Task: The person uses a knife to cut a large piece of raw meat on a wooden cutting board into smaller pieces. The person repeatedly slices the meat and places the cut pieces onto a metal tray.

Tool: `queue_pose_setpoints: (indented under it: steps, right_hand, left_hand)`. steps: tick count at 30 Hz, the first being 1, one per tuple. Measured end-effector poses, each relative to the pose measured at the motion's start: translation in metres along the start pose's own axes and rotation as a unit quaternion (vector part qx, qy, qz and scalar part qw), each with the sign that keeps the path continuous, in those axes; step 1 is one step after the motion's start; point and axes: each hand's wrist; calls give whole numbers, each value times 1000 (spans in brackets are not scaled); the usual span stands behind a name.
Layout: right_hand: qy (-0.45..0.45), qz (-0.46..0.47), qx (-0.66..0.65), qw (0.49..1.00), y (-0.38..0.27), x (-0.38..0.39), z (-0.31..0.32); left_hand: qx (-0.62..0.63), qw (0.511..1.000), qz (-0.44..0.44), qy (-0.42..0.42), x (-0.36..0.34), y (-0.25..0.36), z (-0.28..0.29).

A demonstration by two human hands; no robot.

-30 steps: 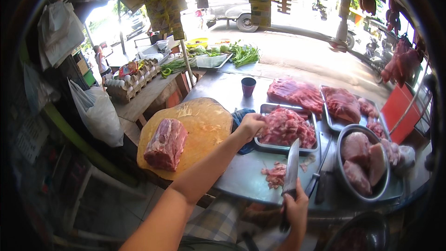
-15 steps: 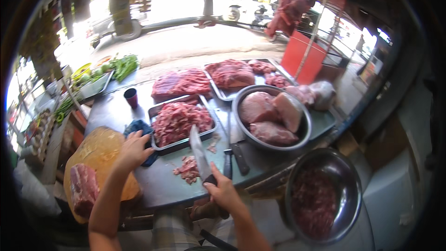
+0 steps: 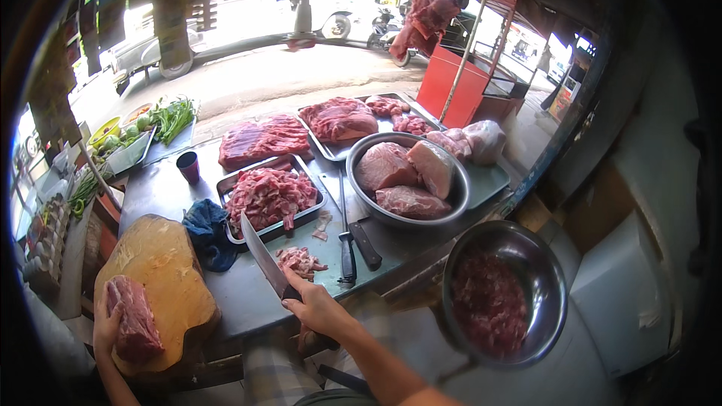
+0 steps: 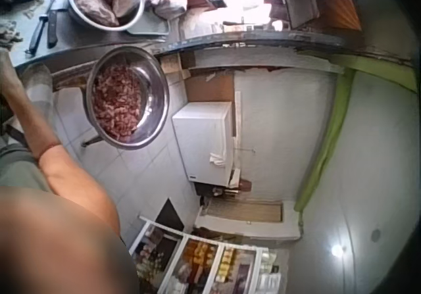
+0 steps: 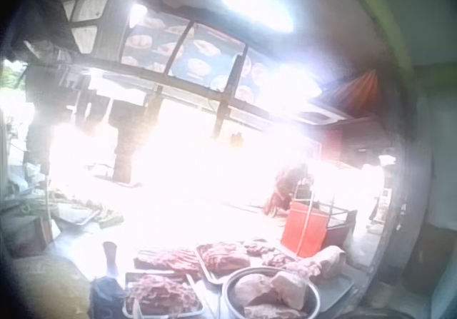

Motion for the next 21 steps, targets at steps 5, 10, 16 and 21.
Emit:
queue_pose_setpoints:
  steps: [5, 10, 16, 21]
  right_hand:
    - [-28, 16, -7, 999, -2, -3, -15]
    - [-99, -35, -52, 993, -14, 0, -19]
    - [-69, -41, -58, 995, -27, -11, -46]
    - [-86, 8, -54, 995, -22, -11, -51]
  left_hand:
    - [50, 999, -9, 15, -20, -9, -3]
    - [61, 998, -22, -10, -58, -2, 2]
    - [51, 998, 44, -18, -63, 12, 0]
    - [59, 996, 53, 40, -37, 13, -13]
Point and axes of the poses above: each hand's wrist, its own x-axis away from the middle knuckle, its own z-axis out of the back of the hand, y = z × x, and after that the axes turned 15 degrees about -y, right-handed
